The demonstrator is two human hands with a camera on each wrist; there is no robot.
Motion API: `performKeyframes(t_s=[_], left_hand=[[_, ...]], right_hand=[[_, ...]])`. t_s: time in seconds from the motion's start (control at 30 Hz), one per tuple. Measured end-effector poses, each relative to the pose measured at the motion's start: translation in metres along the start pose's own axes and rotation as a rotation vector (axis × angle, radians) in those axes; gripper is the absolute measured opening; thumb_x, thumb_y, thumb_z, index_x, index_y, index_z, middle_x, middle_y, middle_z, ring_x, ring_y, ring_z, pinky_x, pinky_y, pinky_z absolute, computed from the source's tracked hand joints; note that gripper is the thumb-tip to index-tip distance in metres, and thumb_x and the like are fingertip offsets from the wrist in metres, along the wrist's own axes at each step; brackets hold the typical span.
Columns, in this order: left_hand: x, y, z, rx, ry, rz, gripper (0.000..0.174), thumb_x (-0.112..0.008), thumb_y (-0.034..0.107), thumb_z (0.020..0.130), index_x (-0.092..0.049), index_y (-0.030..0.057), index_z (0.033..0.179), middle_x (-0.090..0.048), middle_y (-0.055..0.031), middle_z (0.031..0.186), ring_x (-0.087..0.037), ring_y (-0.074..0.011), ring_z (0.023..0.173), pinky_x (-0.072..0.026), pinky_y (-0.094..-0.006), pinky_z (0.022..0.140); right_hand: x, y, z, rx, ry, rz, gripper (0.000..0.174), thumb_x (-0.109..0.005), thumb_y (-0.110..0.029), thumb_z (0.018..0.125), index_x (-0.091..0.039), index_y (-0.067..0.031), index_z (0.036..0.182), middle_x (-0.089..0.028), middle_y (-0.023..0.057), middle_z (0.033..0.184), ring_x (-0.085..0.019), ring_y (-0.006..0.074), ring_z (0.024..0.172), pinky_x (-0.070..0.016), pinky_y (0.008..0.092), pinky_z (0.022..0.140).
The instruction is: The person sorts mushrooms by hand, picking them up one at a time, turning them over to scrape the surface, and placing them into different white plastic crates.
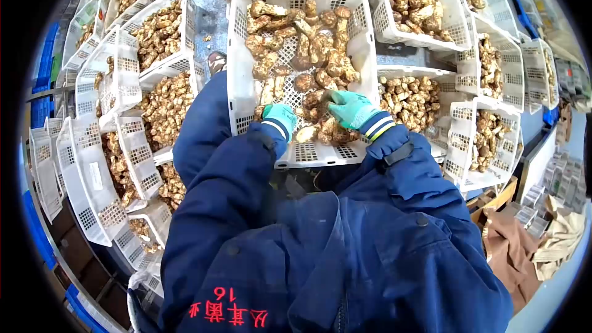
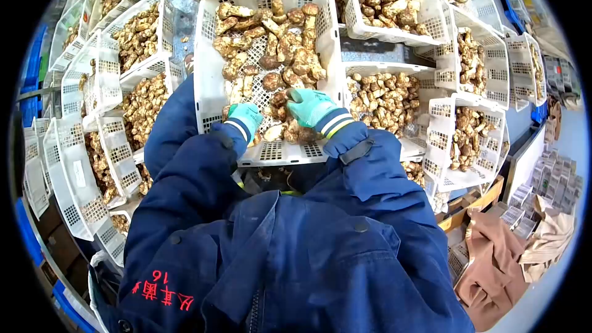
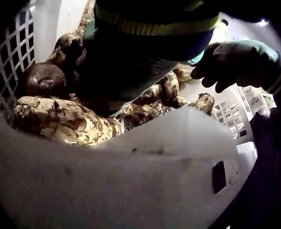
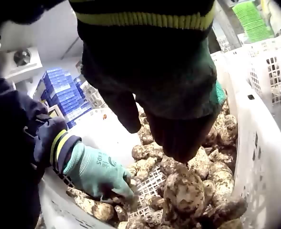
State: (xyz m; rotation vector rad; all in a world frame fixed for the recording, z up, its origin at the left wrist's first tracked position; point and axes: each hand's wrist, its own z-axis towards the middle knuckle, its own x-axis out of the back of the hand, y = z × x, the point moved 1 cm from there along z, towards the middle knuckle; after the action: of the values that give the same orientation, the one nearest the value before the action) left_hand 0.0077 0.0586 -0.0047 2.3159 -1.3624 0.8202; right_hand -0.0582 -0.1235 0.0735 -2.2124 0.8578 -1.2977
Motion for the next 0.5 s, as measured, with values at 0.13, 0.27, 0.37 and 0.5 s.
performKeyframes(t_s=[0.13, 0.27, 0.37, 0.5], left_hand=[[-0.003, -0.038, -0.020, 0.220, 0.280, -0.401, 0.038, -0.068, 0.024, 0.074, -0.064, 0.0088, 0.109, -0.067, -0.0121, 0.099, -0.065, -0.0253, 0.096, -0.0513, -0.0392, 0.078], [0.023, -0.074, -0.068, 0.227, 0.610, -1.132, 0.041, -0.075, 0.026, 0.071, -0.063, 0.0025, 0.103, -0.067, -0.0101, 0.083, -0.065, -0.0194, 0.070, -0.0505, -0.0299, 0.061], [0.035, -0.093, -0.087, -0.467, 0.307, -2.226, 0.038, -0.061, 0.002, 0.080, -0.053, 0.0006, 0.118, -0.059, -0.0033, 0.082, -0.058, -0.0112, 0.061, -0.0406, -0.0172, 0.047], [0.046, -0.060, -0.110, -0.880, 0.603, -2.542, 0.044, -0.054, -0.004, 0.078, -0.048, -0.0033, 0.122, -0.058, -0.0056, 0.087, -0.060, -0.0154, 0.071, -0.0527, -0.0265, 0.059]], right_hand=[[0.007, 0.008, 0.002, -0.019, -0.023, 0.153, 0.027, -0.052, -0.030, 0.091, -0.056, -0.0088, 0.107, -0.061, 0.0111, 0.075, -0.060, 0.0241, 0.057, -0.0489, 0.0357, 0.057], [0.009, 0.008, -0.006, 0.065, 0.061, 0.189, 0.028, -0.051, -0.027, 0.092, -0.056, -0.0094, 0.113, -0.061, 0.0093, 0.081, -0.061, 0.0178, 0.075, -0.0465, 0.0305, 0.063], [0.008, -0.010, -0.011, 0.031, -0.043, 0.559, 0.032, -0.051, -0.029, 0.093, -0.055, -0.0092, 0.118, -0.062, 0.0102, 0.087, -0.061, 0.0188, 0.085, -0.0481, 0.0316, 0.072], [0.001, -0.058, -0.025, 0.131, -0.165, 1.107, 0.055, -0.058, -0.031, 0.091, -0.041, -0.0014, 0.134, -0.055, 0.0079, 0.119, -0.051, 0.0136, 0.111, -0.0431, 0.0274, 0.092]])
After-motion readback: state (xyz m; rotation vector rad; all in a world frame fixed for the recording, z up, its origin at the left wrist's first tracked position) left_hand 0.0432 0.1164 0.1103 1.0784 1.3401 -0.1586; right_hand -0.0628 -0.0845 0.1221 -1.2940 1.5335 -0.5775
